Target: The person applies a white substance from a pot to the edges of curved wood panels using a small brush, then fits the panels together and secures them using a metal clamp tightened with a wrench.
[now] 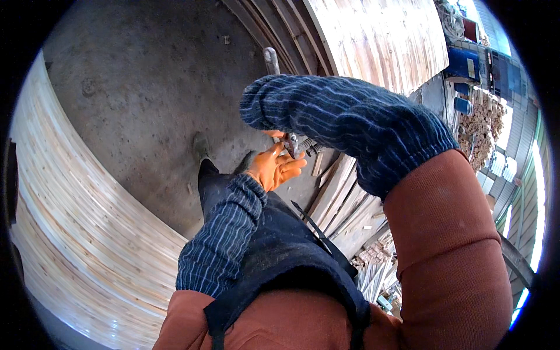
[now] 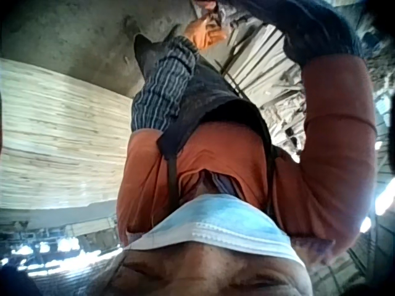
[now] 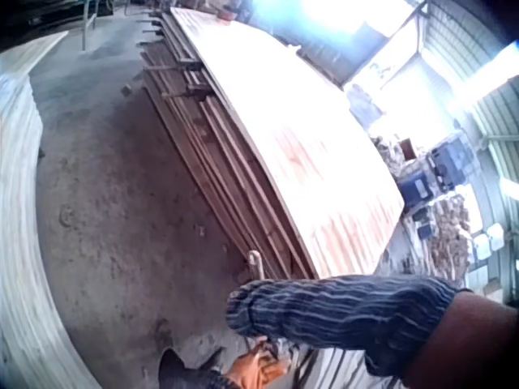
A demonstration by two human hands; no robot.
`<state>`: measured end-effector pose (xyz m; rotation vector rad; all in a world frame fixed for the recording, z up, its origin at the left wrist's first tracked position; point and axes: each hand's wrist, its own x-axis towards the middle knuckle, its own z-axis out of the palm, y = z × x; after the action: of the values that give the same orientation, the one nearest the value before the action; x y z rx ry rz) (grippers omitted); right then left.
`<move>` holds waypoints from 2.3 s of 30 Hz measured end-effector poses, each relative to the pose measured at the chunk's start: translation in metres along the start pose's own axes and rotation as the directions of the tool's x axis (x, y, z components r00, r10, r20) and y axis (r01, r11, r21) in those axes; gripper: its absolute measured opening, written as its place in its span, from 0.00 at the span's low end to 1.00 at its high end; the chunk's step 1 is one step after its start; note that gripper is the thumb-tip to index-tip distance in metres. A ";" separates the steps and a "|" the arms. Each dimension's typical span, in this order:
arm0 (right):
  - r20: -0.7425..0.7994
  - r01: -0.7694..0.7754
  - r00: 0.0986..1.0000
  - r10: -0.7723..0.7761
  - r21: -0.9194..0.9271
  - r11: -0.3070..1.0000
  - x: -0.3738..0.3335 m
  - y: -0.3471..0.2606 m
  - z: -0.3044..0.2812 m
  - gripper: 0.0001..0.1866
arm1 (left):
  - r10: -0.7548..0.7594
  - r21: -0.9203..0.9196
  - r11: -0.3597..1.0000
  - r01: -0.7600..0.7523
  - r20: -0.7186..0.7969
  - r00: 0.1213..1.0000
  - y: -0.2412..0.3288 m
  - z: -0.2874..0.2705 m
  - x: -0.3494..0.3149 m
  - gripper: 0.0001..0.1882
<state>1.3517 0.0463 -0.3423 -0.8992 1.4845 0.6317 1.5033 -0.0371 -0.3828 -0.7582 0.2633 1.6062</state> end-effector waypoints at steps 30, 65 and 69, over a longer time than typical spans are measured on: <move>-0.008 0.040 0.999 -0.040 0.010 0.999 0.001 0.014 0.048 0.16 | 0.093 0.193 0.976 -0.105 0.069 0.993 0.005 -0.002 -0.006 0.25; 0.239 -0.129 0.965 0.107 0.075 0.989 -0.007 -0.015 0.030 0.21 | 0.075 0.370 0.921 -0.122 0.138 0.988 -0.006 0.003 0.002 0.19; 0.206 -0.122 0.973 0.100 0.096 0.988 -0.007 -0.016 0.032 0.19 | 0.027 -0.097 0.995 -0.003 0.248 0.968 -0.008 -0.015 0.005 0.18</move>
<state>1.3823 0.0650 -0.3372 -0.6520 1.3789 0.6962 1.5160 -0.0402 -0.3950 -0.6191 0.0096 1.7190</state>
